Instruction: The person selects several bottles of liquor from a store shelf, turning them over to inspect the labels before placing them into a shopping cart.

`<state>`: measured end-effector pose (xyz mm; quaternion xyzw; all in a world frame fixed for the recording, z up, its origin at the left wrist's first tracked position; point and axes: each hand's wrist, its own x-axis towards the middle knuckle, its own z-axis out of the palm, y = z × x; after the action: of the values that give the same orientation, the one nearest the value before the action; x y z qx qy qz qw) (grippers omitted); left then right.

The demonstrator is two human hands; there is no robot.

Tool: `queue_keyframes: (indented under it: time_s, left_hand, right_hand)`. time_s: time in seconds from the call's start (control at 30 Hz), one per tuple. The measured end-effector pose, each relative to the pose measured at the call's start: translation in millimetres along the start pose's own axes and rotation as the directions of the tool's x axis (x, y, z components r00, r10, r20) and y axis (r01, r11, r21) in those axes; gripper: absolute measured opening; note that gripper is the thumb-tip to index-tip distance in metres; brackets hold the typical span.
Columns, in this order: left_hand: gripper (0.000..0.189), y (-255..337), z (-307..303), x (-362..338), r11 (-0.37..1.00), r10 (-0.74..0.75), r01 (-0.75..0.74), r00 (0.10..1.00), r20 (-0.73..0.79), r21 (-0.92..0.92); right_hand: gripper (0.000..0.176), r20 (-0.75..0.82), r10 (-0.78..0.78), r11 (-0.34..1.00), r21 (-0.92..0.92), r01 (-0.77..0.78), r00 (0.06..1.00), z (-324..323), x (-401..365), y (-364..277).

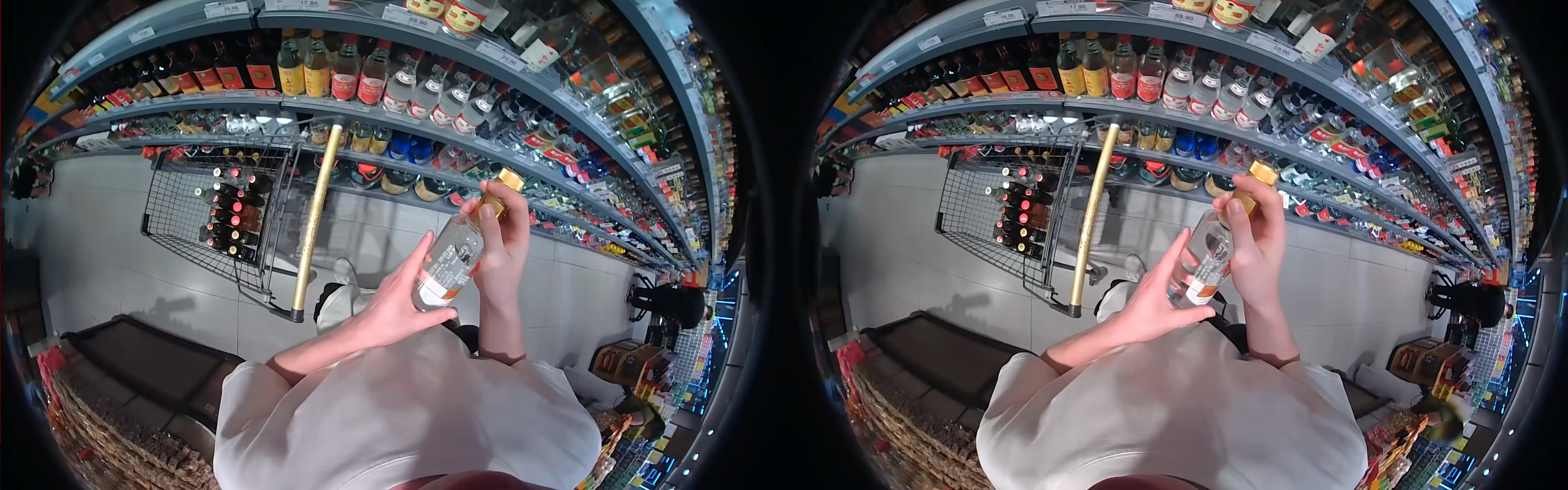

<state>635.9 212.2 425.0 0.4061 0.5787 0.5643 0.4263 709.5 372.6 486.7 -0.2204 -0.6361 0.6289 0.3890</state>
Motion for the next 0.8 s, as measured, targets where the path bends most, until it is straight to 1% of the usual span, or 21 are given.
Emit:
queue_keyframes:
  time_s: [0.03,0.07,0.1,0.13,0.17,0.2,0.23,0.27,0.3,0.33,0.37,0.4,0.43,0.47,0.5,0.53,0.67,0.73,0.8]
  left_hand:
    - [0.123,3,3,-2,1.0,-0.003,0.003,1.0,0.013,-0.005]
    - [0.119,8,5,-8,0.989,-0.038,0.045,0.998,0.058,-0.138]
    - [0.116,11,7,-12,0.961,-0.062,0.088,0.993,0.105,-0.262]
    - [0.113,2,11,-15,0.972,0.049,-0.027,0.995,0.091,-0.234]
    - [0.113,-1,15,-18,0.973,0.049,-0.024,0.994,0.102,-0.231]
    - [0.111,-1,20,-22,0.927,0.041,0.021,0.987,0.156,-0.375]
    - [0.108,-1,27,-25,0.857,0.039,0.073,0.978,0.206,-0.509]
    - [0.099,2,34,-29,0.766,-0.012,0.194,0.957,0.288,-0.613]
    - [0.099,4,42,-34,0.763,-0.024,0.209,0.955,0.295,-0.612]
    - [0.097,5,51,-37,0.638,-0.012,0.305,0.922,0.387,-0.707]
    - [0.094,5,60,-40,0.496,0.019,0.399,0.883,0.469,-0.771]
    - [0.094,3,69,-44,0.474,0.033,0.437,0.858,0.512,-0.764]
    - [0.094,2,80,-51,0.468,0.02,0.451,0.855,0.519,-0.76]
    - [0.098,4,91,-57,0.439,-0.001,0.474,0.85,0.527,-0.764]
    - [0.102,4,102,-64,0.408,-0.022,0.496,0.845,0.535,-0.766]
    - [0.101,-5,112,-71,0.444,-0.02,0.489,0.843,0.538,-0.75]
    - [0.102,-6,138,-96,0.472,-0.086,0.483,0.858,0.506,-0.738]
    - [0.102,-9,144,-102,0.469,-0.042,0.476,0.853,0.52,-0.744]
    - [0.101,0,147,-108,0.485,-0.062,0.482,0.852,0.521,-0.73]
  right_hand:
    - [0.034,0.034,0.005,1.0,-0.008,-0.004,0.999,-6,-7,-1]
    - [0.04,0.065,0.015,1.0,-0.014,-0.014,0.998,-13,-17,-3]
    - [0.04,0.05,0.015,1.0,-0.017,-0.014,0.999,-16,-27,-8]
    - [0.047,0.027,-0.008,0.998,0.07,0.006,1.0,-17,-33,-14]
    - [0.055,0.003,-0.026,0.988,0.156,0.025,1.0,-20,-41,-18]
    - [0.069,0.01,-0.05,0.988,0.149,0.048,0.999,-32,-51,-16]
    - [0.069,0.004,-0.044,0.988,0.149,0.043,0.999,-44,-62,-12]
    - [0.077,-0.011,-0.022,0.99,0.14,0.024,1.0,-56,-76,-7]
    - [0.084,-0.03,0.002,0.991,0.132,0.002,1.0,-66,-91,-7]
    - [0.097,-0.039,0.083,0.988,0.133,-0.078,0.996,-68,-108,-15]
    - [0.097,-0.045,0.092,0.987,0.135,-0.085,0.995,-76,-123,-18]
    - [0.101,-0.003,0.142,0.976,0.168,-0.14,0.99,-83,-139,-19]
    - [0.105,0.039,0.194,0.96,0.2,-0.198,0.98,-90,-154,-19]
    - [0.103,0.076,0.208,0.954,0.207,-0.219,0.975,-104,-168,-14]
    - [0.103,0.066,0.219,0.95,0.212,-0.228,0.973,-109,-180,-15]
    - [0.1,0.076,0.245,0.939,0.229,-0.256,0.966,-114,-191,-15]
    - [0.092,0.104,0.316,0.905,0.265,-0.332,0.943,-128,-222,-18]
    - [0.09,0.106,0.313,0.908,0.26,-0.33,0.944,-132,-234,-22]
    - [0.088,0.108,0.308,0.909,0.259,-0.326,0.945,-139,-246,-16]
